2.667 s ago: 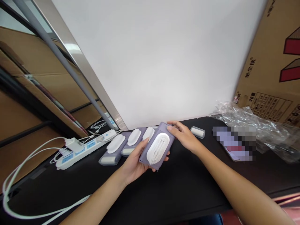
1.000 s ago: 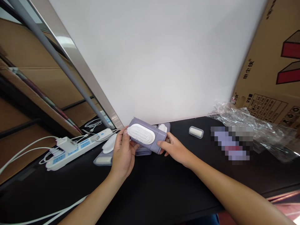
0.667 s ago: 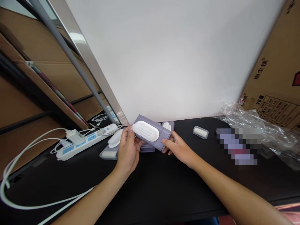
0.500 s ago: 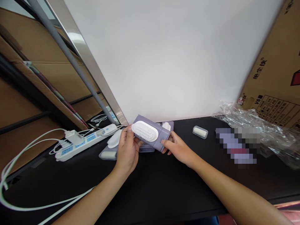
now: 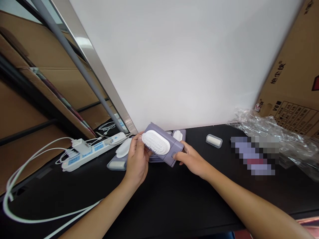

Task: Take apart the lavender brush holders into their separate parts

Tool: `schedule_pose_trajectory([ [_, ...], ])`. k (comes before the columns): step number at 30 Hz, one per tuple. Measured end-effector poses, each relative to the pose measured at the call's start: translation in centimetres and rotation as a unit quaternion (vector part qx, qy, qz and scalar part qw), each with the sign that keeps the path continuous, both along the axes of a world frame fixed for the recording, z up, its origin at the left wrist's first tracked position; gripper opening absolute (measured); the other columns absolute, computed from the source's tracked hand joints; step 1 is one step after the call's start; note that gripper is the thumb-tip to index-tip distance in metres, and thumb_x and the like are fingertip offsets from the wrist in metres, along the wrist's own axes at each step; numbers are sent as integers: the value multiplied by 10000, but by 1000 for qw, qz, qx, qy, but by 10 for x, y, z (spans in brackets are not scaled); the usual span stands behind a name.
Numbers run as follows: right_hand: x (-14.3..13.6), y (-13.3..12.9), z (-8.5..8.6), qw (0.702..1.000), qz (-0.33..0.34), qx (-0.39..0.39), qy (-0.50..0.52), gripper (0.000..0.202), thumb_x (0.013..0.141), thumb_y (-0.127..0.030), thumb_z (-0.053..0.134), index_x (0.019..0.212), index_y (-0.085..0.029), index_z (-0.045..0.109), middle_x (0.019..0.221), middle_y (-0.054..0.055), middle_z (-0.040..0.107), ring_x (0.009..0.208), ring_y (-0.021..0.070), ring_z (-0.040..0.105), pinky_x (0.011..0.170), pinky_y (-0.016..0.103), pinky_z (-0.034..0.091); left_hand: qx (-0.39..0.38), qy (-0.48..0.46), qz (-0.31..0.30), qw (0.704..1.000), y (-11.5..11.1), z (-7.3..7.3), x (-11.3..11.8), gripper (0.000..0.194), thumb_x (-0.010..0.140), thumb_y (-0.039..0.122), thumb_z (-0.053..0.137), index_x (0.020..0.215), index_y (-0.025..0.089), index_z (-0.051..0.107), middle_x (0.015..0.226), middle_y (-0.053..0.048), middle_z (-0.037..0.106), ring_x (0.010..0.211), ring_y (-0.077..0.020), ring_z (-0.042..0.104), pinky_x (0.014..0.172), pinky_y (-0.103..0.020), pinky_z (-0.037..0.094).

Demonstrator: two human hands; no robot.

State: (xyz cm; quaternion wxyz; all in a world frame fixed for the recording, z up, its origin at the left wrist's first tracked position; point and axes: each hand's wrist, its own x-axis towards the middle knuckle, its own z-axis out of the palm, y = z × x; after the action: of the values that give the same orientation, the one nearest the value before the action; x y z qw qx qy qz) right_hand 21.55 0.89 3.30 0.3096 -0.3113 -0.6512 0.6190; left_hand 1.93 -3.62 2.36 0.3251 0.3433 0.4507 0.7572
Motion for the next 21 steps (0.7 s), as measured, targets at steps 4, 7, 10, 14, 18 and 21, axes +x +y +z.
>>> schedule_pose_trajectory([
  [4, -1, 0, 1, 1000, -2, -9, 1, 278, 768, -369, 670, 1004, -232, 620, 936, 0, 604, 896, 209, 574, 784, 348, 470, -5, 5, 6, 1000, 1, -1, -1, 485, 919, 677, 680, 1218, 296, 663, 1156, -42, 694, 952, -175, 674, 738, -242, 593],
  [7, -1, 0, 1, 1000, -9, -12, 0, 258, 764, -363, 671, 982, -234, 616, 925, -7, 601, 883, 204, 572, 780, 346, 472, -6, 6, 8, 1000, 3, -2, -2, 504, 908, 685, 686, 1216, 288, 663, 1148, -47, 694, 922, -174, 674, 713, -250, 597],
  [10, -3, 0, 1, 1000, -9, -14, -1, 236, 767, -356, 679, 958, -235, 610, 922, -11, 597, 883, 198, 573, 766, 337, 476, 1, 3, 10, 1000, 4, -2, -2, 498, 897, 682, 700, 1185, 277, 670, 1113, -40, 696, 885, -161, 667, 718, -252, 598],
  [14, -5, -5, 3, 1000, -7, -10, 9, 219, 785, -347, 682, 956, -228, 615, 917, -14, 596, 875, 186, 583, 736, 316, 490, 14, 1, 25, 1000, 6, -1, -3, 498, 886, 682, 712, 1153, 263, 676, 1101, -42, 702, 850, -152, 662, 729, -257, 599],
  [18, -5, -11, 4, 999, -13, -24, 18, 236, 795, -338, 699, 986, -233, 609, 929, -14, 588, 891, 189, 596, 690, 297, 530, 21, 1, 25, 999, 6, -1, -3, 497, 883, 685, 710, 1131, 256, 680, 1088, -48, 701, 842, -157, 662, 730, -262, 598],
  [21, -6, -13, 3, 999, -21, -36, 18, 229, 818, -334, 684, 1014, -240, 612, 964, -3, 593, 938, 202, 618, 667, 288, 565, 18, 0, 28, 999, 6, -2, -3, 486, 879, 678, 718, 1112, 253, 677, 1064, -44, 692, 824, -152, 646, 706, -252, 592],
])
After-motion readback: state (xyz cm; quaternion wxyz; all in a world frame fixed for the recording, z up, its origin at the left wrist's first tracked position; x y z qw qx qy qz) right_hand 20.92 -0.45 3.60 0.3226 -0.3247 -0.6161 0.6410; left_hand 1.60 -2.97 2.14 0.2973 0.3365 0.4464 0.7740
